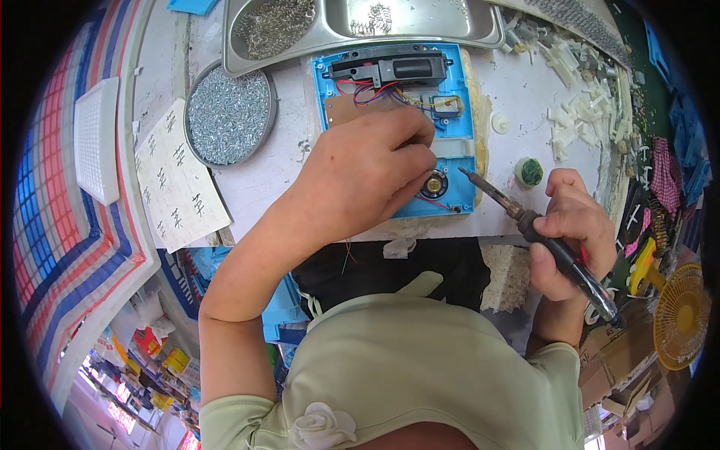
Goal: Assemble electronic components onto a blue plastic housing using a soldering iron and an electric screwdriver.
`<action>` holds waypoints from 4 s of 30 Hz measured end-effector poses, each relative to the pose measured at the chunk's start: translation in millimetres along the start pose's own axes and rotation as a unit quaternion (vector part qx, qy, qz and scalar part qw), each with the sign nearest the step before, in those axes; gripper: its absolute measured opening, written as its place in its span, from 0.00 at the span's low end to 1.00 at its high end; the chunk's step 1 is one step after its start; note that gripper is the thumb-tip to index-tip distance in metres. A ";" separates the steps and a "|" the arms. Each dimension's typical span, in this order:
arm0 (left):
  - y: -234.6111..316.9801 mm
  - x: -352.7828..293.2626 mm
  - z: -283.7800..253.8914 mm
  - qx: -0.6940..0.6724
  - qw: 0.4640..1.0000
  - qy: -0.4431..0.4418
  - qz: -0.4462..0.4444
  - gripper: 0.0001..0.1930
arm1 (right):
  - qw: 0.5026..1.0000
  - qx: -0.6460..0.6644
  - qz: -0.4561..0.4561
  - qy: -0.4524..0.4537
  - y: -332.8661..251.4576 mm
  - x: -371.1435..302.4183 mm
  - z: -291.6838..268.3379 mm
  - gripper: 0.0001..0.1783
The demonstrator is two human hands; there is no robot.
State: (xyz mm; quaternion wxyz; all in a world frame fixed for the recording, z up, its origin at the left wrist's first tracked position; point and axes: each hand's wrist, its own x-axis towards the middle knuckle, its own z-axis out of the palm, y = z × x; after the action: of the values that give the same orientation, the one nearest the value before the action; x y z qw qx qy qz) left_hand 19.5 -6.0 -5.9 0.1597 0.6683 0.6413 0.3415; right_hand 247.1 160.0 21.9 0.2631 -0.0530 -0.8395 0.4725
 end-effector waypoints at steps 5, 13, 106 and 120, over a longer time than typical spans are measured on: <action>3.4 -0.4 0.3 0.046 0.999 -0.010 0.014 0.13 | 1.000 0.001 -0.006 -0.007 1.5 0.5 0.9 0.10; 8.5 6.1 -5.5 0.091 0.994 -0.065 0.011 0.11 | 0.999 0.000 -0.016 -0.028 4.1 6.1 7.2 0.11; -1.7 5.2 13.2 0.186 0.971 0.153 0.010 0.15 | 0.912 -0.354 0.181 -0.105 15.2 91.9 51.9 0.09; -4.4 6.0 11.6 0.136 0.977 0.162 0.006 0.17 | 0.913 0.035 0.372 -0.164 42.6 97.0 26.0 0.15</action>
State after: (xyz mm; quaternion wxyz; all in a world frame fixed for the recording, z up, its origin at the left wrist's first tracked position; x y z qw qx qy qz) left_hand 23.5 2.9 -15.5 -0.0412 0.6232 0.6951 0.3560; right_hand 144.5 196.2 14.1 -0.0715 -0.2743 -0.7729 0.5676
